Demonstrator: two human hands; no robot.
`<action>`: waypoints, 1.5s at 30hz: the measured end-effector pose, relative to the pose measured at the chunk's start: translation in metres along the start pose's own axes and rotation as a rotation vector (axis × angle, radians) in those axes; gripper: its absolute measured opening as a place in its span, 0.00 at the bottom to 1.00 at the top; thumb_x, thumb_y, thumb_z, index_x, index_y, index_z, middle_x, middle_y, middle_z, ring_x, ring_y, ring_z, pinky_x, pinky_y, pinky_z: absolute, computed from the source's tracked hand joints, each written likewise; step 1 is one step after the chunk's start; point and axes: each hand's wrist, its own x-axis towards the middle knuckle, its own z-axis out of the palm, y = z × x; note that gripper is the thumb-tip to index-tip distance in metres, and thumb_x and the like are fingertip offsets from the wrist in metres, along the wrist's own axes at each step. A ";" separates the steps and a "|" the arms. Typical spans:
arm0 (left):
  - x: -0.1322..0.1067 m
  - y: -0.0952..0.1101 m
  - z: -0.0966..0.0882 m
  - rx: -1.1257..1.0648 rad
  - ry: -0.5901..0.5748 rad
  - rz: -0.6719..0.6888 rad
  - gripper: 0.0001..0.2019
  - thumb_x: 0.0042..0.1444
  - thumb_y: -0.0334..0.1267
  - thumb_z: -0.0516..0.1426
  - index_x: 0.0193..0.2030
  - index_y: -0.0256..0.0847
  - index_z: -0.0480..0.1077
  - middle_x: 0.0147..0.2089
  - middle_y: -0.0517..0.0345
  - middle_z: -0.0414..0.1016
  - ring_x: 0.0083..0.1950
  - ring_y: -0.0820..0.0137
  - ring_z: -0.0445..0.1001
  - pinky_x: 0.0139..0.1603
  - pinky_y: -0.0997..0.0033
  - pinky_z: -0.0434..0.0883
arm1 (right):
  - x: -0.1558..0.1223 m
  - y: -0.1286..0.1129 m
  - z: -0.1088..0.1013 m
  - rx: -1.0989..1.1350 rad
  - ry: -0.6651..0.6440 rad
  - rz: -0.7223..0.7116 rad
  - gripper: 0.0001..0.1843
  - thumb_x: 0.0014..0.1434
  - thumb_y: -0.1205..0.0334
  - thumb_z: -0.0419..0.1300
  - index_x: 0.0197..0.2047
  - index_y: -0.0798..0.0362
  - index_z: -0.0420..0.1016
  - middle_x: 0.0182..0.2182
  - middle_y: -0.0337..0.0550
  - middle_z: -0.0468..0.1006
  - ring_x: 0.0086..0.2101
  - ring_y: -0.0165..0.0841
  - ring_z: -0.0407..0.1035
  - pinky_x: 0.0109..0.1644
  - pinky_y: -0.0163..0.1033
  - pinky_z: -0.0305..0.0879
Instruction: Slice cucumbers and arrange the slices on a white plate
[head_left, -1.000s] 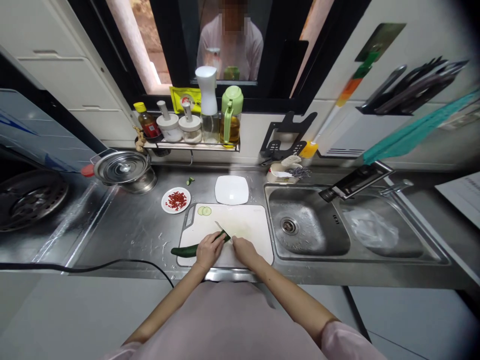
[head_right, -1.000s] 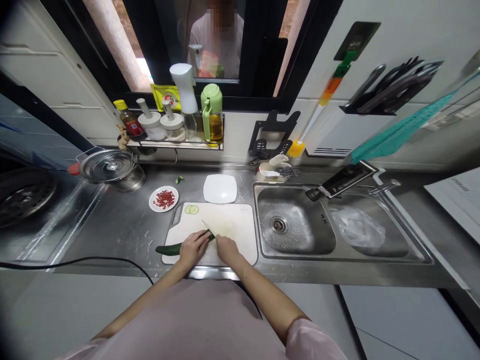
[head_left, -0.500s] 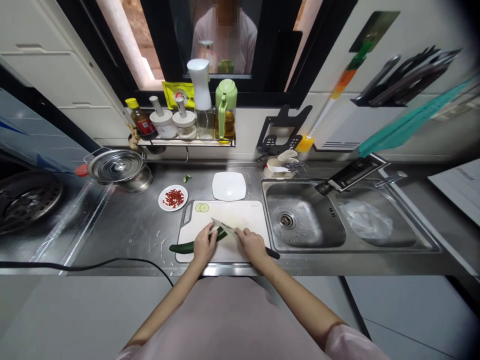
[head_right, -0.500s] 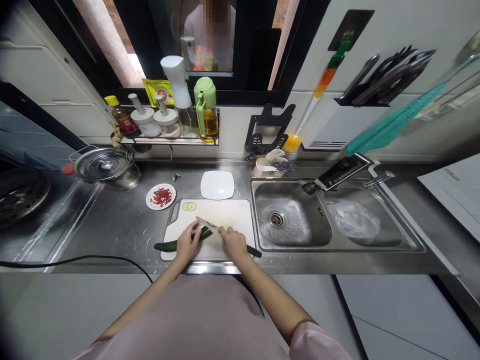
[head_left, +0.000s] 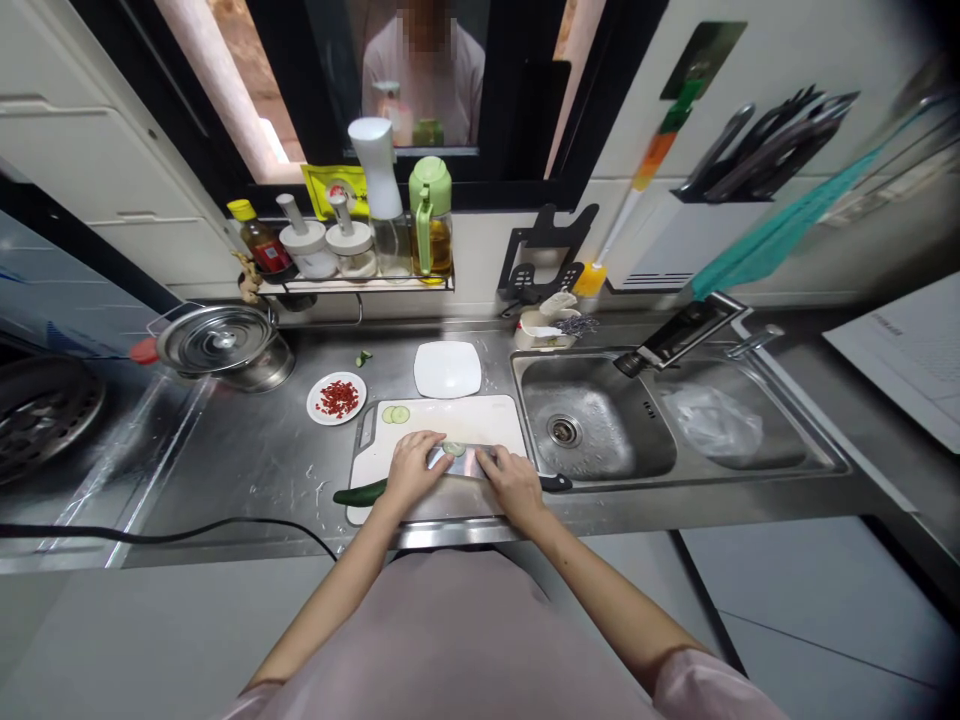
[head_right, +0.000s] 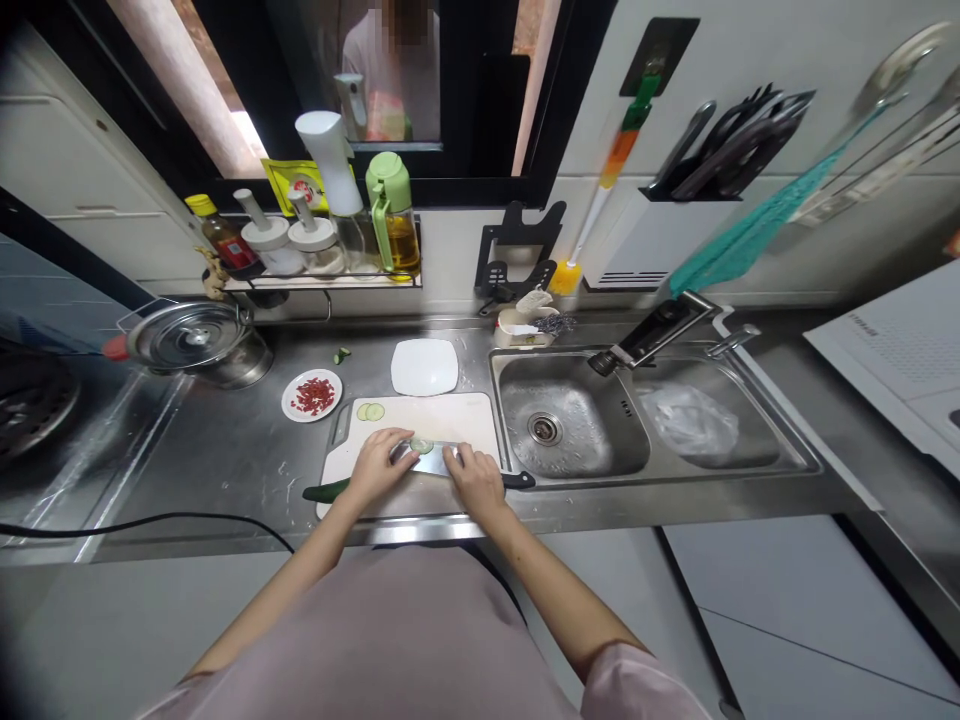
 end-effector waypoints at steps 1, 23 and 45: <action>0.002 0.003 0.001 0.009 -0.052 -0.013 0.16 0.56 0.48 0.57 0.48 0.44 0.73 0.48 0.54 0.76 0.51 0.63 0.71 0.57 0.61 0.64 | -0.002 0.000 0.000 0.005 -0.009 -0.002 0.20 0.65 0.66 0.48 0.59 0.46 0.66 0.45 0.47 0.71 0.36 0.32 0.61 0.39 0.38 0.50; 0.147 0.073 0.102 0.184 -0.419 -0.085 0.12 0.58 0.33 0.53 0.46 0.41 0.74 0.47 0.49 0.77 0.49 0.66 0.74 0.50 0.70 0.66 | -0.085 0.062 0.011 -0.018 -0.033 0.262 0.21 0.61 0.66 0.53 0.56 0.46 0.71 0.43 0.46 0.72 0.34 0.30 0.67 0.39 0.35 0.59; 0.114 0.070 0.078 -0.058 0.026 -0.090 0.15 0.63 0.42 0.50 0.52 0.46 0.71 0.51 0.53 0.71 0.53 0.65 0.68 0.56 0.63 0.63 | -0.060 0.065 0.013 0.296 -0.140 0.468 0.19 0.67 0.60 0.44 0.50 0.52 0.72 0.40 0.47 0.74 0.36 0.34 0.71 0.35 0.35 0.59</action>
